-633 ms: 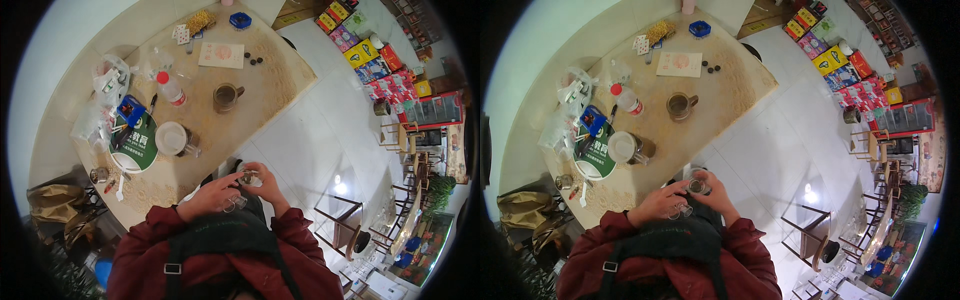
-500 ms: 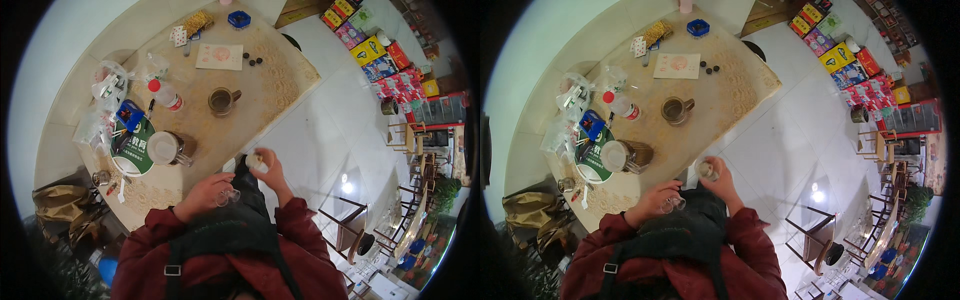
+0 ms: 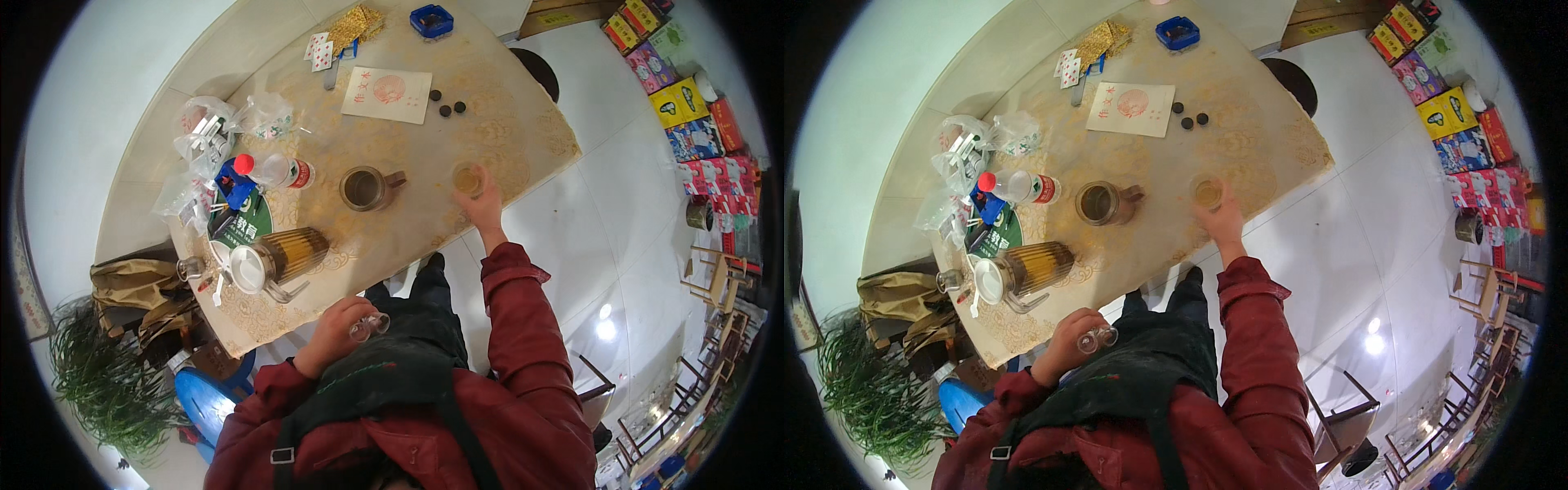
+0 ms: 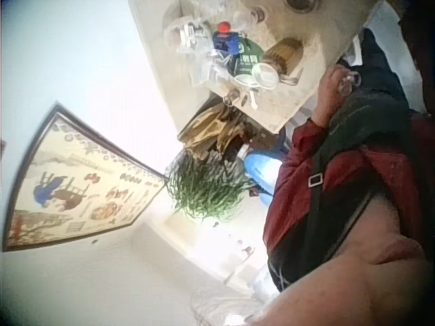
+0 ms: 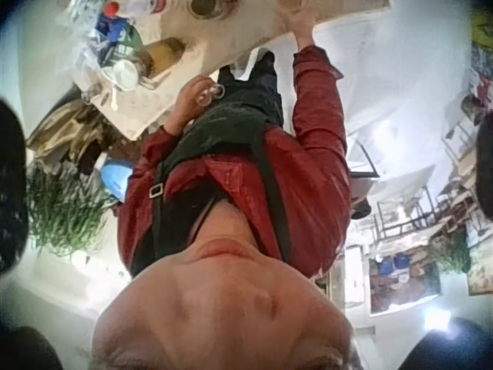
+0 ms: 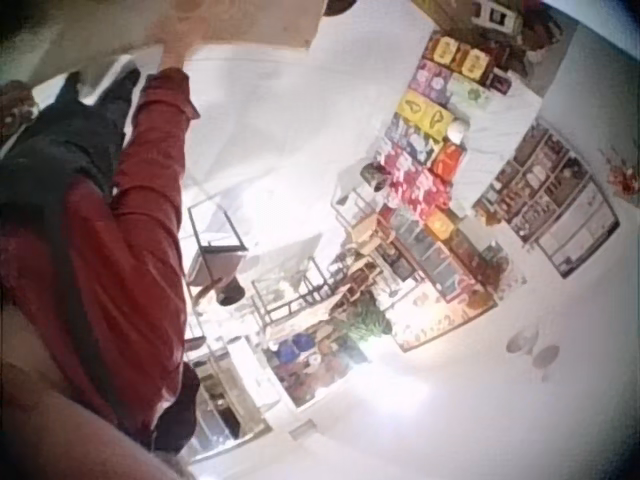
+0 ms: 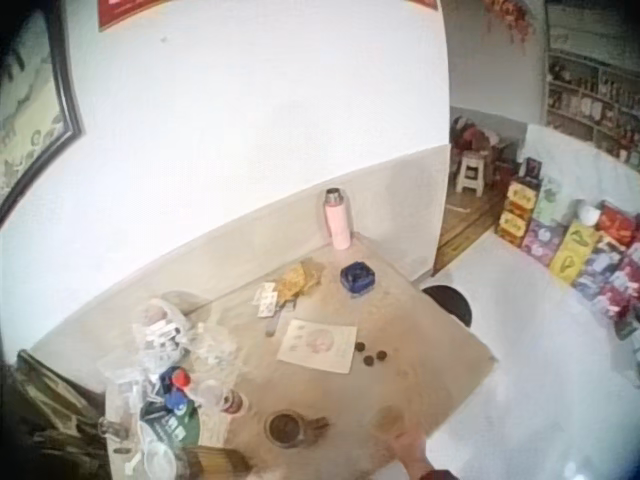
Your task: The person clears leftover items from a small table, then wipes a large round dining table with a purple cloth. They move chairs, wipe the tabletop, and clear used dishes and chopsticks from the table.
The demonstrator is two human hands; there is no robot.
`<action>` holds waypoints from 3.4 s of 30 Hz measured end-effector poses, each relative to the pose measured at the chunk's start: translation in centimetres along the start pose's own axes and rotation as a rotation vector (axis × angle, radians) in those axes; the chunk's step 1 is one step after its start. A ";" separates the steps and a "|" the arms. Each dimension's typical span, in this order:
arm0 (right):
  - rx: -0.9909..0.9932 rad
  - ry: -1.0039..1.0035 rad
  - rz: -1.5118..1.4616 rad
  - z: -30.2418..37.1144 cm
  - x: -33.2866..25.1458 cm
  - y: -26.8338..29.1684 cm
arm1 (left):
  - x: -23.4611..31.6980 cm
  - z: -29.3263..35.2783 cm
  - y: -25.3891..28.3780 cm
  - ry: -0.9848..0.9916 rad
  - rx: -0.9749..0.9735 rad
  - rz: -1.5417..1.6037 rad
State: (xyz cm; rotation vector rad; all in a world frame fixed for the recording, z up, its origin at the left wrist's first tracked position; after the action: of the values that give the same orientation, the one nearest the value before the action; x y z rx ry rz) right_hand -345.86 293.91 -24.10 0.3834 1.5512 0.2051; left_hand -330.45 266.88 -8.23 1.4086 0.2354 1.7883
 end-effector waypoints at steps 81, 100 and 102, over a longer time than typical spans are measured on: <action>-0.427 0.342 0.500 -9.1 -21.0 -6.0 | -17.3 3.1 -2.5 0.310 -0.328 0.577; -0.138 -0.207 0.234 31.6 -9.1 1.4 | -11.0 0.5 -11.3 0.089 -0.676 0.149; -0.161 -0.104 0.242 31.9 -9.6 2.4 | -12.0 -0.2 -13.4 0.112 -0.631 0.317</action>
State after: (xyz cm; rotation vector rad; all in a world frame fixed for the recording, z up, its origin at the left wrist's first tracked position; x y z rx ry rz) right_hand -314.03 289.15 -15.04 0.4466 1.3736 0.4875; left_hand -323.79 267.24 -24.96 0.9232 -0.4863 1.9585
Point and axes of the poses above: each hand's wrist, its own z-axis away from the middle knuckle, its own y-axis out of the back of the hand, x = y × z, the point moved 10 cm from there along -z, towards the middle knuckle, and after that the axes turned 11 degrees about y, right-handed, at the moved point
